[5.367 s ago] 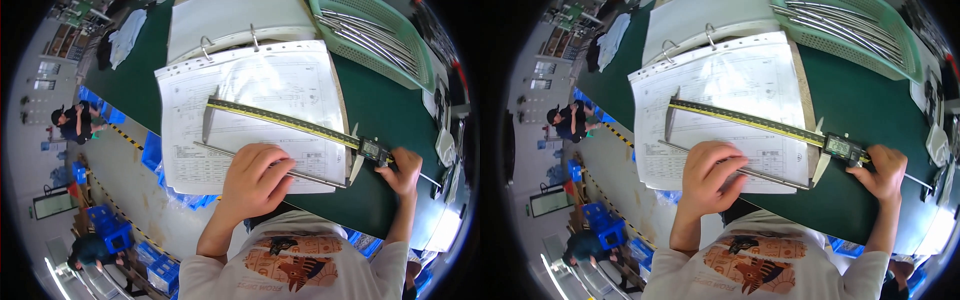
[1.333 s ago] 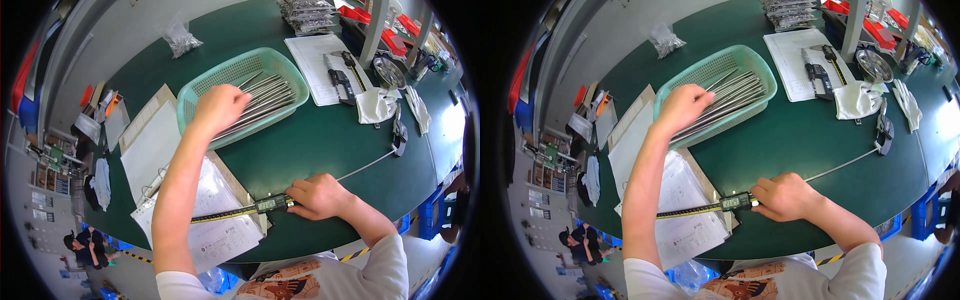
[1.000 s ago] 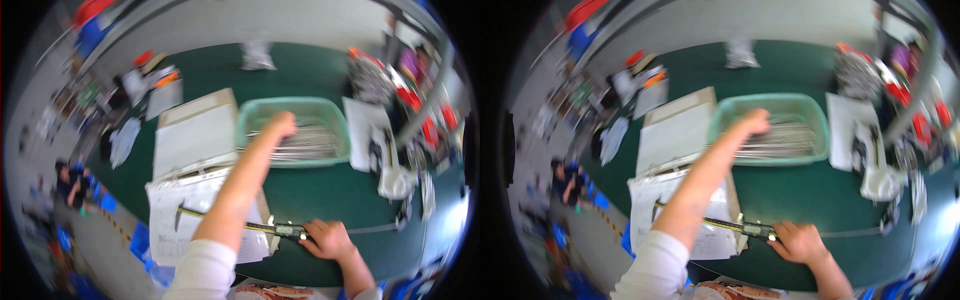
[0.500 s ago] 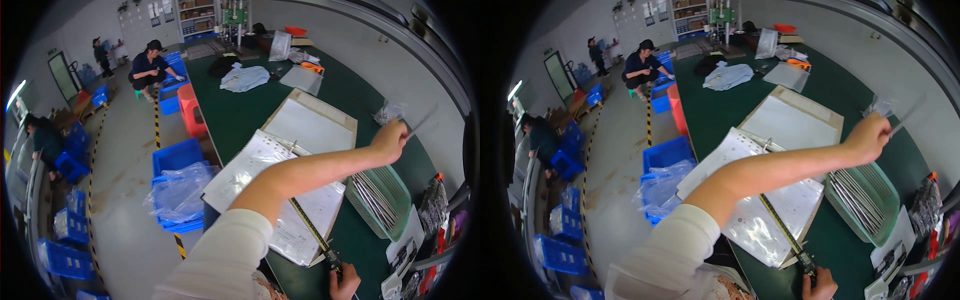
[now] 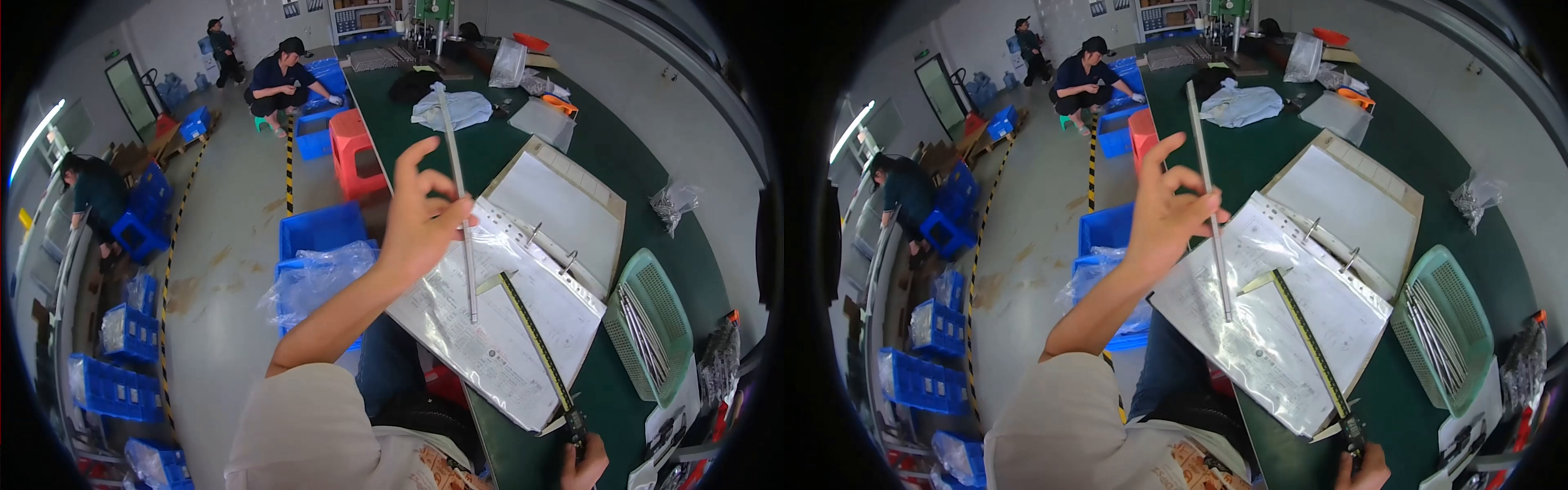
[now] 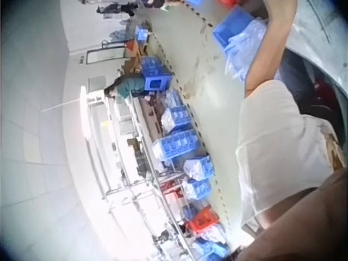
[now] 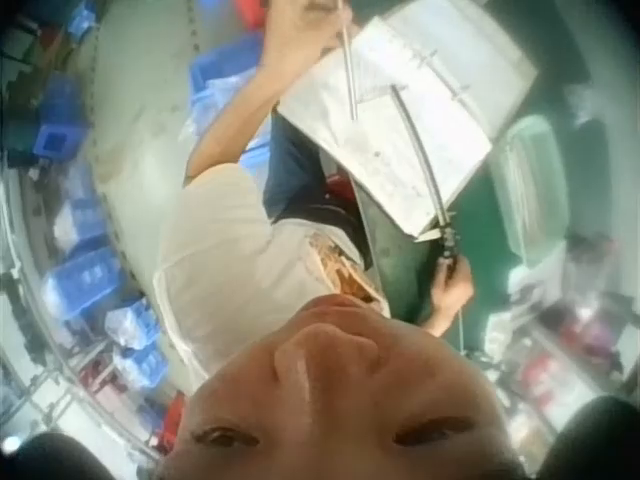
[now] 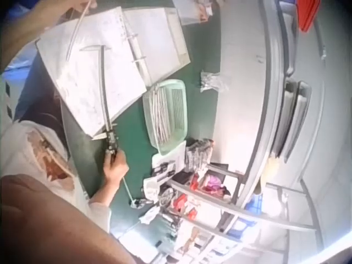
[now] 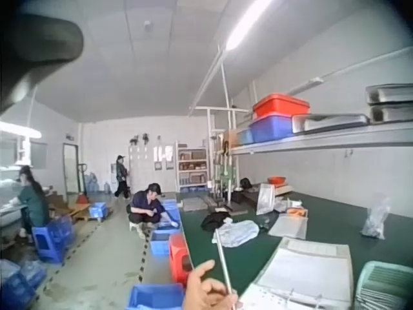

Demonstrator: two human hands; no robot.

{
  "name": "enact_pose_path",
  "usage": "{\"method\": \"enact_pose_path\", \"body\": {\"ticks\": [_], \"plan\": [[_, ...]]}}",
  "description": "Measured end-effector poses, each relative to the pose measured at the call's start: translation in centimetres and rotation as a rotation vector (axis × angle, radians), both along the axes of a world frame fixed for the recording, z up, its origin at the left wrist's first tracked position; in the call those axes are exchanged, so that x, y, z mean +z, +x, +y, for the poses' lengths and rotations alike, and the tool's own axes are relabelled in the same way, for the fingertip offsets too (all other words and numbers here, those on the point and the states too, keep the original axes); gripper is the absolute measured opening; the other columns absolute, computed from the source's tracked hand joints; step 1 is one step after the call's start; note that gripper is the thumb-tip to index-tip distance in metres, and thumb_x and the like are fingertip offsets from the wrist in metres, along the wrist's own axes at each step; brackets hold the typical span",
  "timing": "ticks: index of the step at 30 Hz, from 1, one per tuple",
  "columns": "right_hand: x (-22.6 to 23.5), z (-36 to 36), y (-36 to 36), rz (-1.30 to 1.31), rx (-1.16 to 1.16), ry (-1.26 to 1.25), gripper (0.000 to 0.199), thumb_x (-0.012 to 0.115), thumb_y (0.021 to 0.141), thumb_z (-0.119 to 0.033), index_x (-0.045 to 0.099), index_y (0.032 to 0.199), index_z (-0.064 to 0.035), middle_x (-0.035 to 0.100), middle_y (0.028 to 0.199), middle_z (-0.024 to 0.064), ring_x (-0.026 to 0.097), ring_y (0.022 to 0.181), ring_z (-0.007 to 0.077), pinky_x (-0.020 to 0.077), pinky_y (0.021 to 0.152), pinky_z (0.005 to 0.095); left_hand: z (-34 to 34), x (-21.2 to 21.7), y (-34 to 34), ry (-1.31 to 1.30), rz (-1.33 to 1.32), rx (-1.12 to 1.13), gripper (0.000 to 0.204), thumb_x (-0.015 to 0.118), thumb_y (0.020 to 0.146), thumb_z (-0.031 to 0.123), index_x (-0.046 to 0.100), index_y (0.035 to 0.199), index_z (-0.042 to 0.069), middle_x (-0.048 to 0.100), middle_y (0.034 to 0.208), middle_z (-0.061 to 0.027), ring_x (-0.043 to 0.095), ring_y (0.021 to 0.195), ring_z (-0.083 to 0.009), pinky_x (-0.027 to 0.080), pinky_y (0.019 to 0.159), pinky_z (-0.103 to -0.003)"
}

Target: Measuring the length of metal rods using a digital caliper and inspecting vials at a manufacturing workstation.

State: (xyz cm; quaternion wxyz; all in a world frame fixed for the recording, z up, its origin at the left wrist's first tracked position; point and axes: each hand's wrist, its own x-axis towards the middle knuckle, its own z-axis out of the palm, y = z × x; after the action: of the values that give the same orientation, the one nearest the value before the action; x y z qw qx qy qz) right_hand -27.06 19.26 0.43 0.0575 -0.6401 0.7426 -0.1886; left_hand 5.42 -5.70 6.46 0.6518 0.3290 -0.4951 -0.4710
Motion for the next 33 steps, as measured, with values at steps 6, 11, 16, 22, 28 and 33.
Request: {"method": "enact_pose_path", "body": {"ticks": [6, 11, 16, 22, 28, 33], "plan": [[-0.3, 1.3, -1.7, -0.013, -0.019, -0.031, 0.030, 0.059, 0.085, -0.028, 0.060, 0.099, -0.0011, 0.060, 0.078, 0.0206, 0.059, 0.064, 0.0321, 0.0459, 0.056, 0.0389, 3.1, -2.1, 2.7, -0.102, -0.093, 0.152, 0.041, 0.055, 0.081, -0.009, 0.046, 0.119, 0.002, 0.056, 0.091, -0.0071, 0.063, 0.079, -0.0155, 0.052, 0.064, -0.024], [0.3, 1.8, -2.2, -0.155, -0.170, -0.204, 0.024, 0.057, 0.084, -0.016, 0.050, 0.094, 0.0047, 0.038, 0.069, 0.0063, 0.033, 0.061, 0.0128, 0.0261, 0.051, 0.0281, 5.3, -1.9, -0.2, -0.591, -0.887, 0.134, 0.024, 0.061, 0.072, 0.001, 0.061, 0.096, 0.004, 0.056, 0.085, -0.0075, 0.058, 0.070, -0.0221, 0.048, 0.059, -0.029], [0.8, 2.8, -3.7, 0.014, -0.235, -0.299, 0.029, 0.056, 0.085, -0.015, 0.051, 0.104, 0.0056, 0.046, 0.075, 0.0090, 0.040, 0.062, 0.0166, 0.0329, 0.053, 0.0288, 7.5, -6.7, -4.5, -0.875, -1.008, -0.099, 0.019, 0.060, 0.069, 0.007, 0.061, 0.088, 0.005, 0.053, 0.081, -0.0052, 0.057, 0.072, -0.0190, 0.050, 0.066, -0.034], [1.6, 4.0, -3.2, -0.059, -0.147, -0.236, 0.028, 0.057, 0.084, -0.016, 0.051, 0.103, 0.0037, 0.046, 0.075, 0.0098, 0.041, 0.061, 0.0185, 0.0335, 0.053, 0.0291, 8.1, -8.3, -6.1, -0.933, -1.052, -0.233, 0.024, 0.062, 0.067, 0.008, 0.064, 0.091, 0.005, 0.053, 0.083, -0.0041, 0.059, 0.078, -0.0174, 0.052, 0.077, -0.037], [1.5, 2.9, -1.9, -0.096, -0.096, -0.105, 0.033, 0.058, 0.084, -0.019, 0.051, 0.104, 0.0061, 0.047, 0.078, 0.0083, 0.042, 0.068, 0.0158, 0.0365, 0.062, 0.0263, 8.5, -8.5, -6.2, -0.893, -1.056, -0.294, 0.023, 0.062, 0.067, 0.007, 0.063, 0.090, 0.004, 0.053, 0.081, -0.0043, 0.058, 0.081, -0.0177, 0.050, 0.073, -0.033], [0.7, 1.6, -0.6, -0.124, -0.054, -0.141, 0.035, 0.064, 0.079, -0.021, 0.054, 0.101, 0.0046, 0.046, 0.073, 0.0125, 0.042, 0.057, 0.0220, 0.0347, 0.051, 0.0306, 8.3, -8.5, -6.1, -0.842, -1.047, -0.363, 0.024, 0.062, 0.067, 0.006, 0.064, 0.090, 0.004, 0.052, 0.081, -0.0048, 0.057, 0.082, -0.0192, 0.049, 0.071, -0.031]]}}
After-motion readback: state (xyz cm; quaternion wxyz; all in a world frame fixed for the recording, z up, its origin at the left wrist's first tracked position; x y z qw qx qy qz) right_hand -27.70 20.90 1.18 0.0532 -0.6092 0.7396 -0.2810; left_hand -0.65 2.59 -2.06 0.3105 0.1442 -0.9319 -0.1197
